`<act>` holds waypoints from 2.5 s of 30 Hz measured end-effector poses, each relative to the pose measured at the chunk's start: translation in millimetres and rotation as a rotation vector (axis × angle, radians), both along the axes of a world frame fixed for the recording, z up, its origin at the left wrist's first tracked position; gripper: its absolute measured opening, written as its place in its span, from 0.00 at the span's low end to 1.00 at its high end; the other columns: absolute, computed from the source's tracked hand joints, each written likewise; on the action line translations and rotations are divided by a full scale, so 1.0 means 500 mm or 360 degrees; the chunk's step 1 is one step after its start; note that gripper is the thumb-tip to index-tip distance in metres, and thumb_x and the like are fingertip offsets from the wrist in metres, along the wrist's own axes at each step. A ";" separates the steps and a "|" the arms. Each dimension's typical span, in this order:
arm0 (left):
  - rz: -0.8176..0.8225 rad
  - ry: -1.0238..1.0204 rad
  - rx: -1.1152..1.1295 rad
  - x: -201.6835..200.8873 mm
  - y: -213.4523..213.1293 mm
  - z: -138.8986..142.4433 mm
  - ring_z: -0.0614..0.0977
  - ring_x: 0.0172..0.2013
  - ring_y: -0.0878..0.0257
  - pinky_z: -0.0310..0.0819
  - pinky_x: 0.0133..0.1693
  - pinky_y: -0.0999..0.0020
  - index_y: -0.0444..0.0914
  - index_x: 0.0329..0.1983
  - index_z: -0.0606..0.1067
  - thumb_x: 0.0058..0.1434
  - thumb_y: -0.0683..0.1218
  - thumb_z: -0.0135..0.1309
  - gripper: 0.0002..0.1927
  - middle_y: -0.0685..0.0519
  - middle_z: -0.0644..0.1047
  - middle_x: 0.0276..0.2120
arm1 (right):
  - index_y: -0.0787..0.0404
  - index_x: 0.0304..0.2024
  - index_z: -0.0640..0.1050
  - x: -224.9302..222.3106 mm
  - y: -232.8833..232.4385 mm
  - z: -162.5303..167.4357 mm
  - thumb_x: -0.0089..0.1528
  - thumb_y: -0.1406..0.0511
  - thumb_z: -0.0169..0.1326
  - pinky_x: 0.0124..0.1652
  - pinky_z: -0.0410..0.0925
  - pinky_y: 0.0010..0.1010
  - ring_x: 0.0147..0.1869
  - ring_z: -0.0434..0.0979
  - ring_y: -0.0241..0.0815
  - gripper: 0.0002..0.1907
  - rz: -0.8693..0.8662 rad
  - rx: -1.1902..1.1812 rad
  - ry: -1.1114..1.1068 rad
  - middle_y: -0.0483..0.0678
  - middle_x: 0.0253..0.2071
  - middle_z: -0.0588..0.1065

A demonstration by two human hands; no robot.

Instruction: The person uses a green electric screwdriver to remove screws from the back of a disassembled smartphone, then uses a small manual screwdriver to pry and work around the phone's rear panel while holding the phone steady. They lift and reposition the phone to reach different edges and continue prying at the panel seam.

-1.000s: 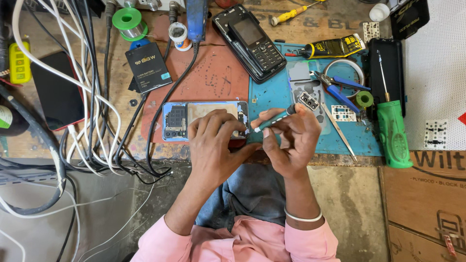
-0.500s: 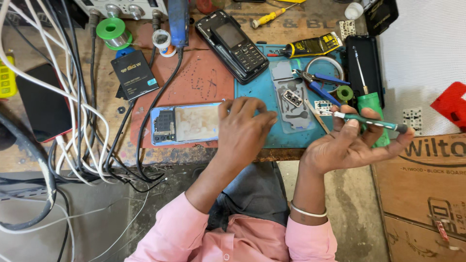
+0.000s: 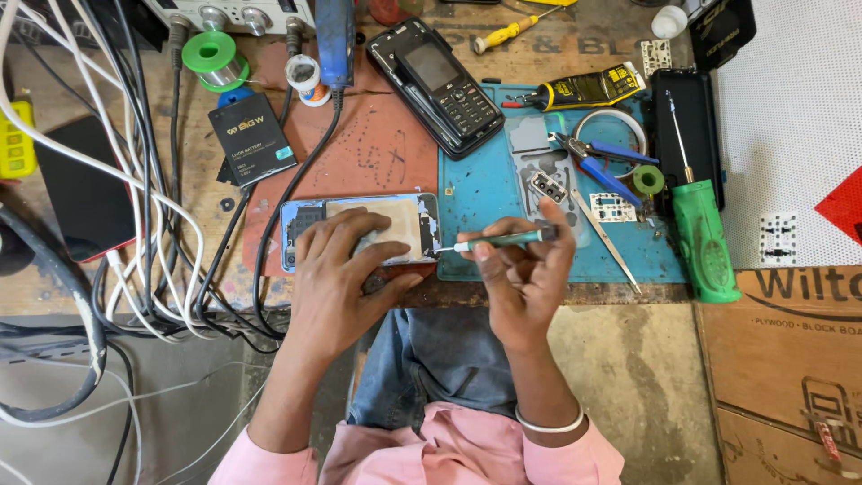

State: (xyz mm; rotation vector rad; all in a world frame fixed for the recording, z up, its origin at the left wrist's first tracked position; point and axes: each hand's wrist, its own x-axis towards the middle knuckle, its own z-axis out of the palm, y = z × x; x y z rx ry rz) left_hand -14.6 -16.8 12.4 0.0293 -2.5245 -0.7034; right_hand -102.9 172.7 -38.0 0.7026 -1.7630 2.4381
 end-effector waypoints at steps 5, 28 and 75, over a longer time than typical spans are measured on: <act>0.0073 -0.0012 -0.0058 -0.004 0.009 -0.024 0.74 0.60 0.53 0.59 0.58 0.49 0.49 0.38 0.83 0.55 0.56 0.66 0.12 0.57 0.78 0.52 | 0.58 0.68 0.56 -0.005 -0.004 -0.001 0.69 0.75 0.55 0.47 0.80 0.35 0.49 0.82 0.47 0.30 0.0054 0.0005 -0.0102 0.53 0.50 0.72; 0.0054 -0.0105 -0.0116 -0.009 0.014 -0.010 0.73 0.59 0.55 0.55 0.57 0.49 0.55 0.40 0.85 0.57 0.55 0.63 0.08 0.63 0.78 0.52 | 0.54 0.57 0.57 0.006 0.019 -0.026 0.72 0.80 0.45 0.55 0.77 0.45 0.50 0.81 0.56 0.20 0.0512 -0.0065 0.0321 0.60 0.46 0.73; -0.0030 -0.0006 -0.0116 -0.008 0.011 -0.019 0.75 0.60 0.58 0.58 0.60 0.53 0.48 0.38 0.81 0.60 0.51 0.64 0.06 0.62 0.80 0.49 | 0.51 0.74 0.38 0.046 -0.013 -0.015 0.74 0.73 0.47 0.39 0.68 0.27 0.32 0.75 0.42 0.39 -0.0105 0.0407 0.0281 0.61 0.45 0.82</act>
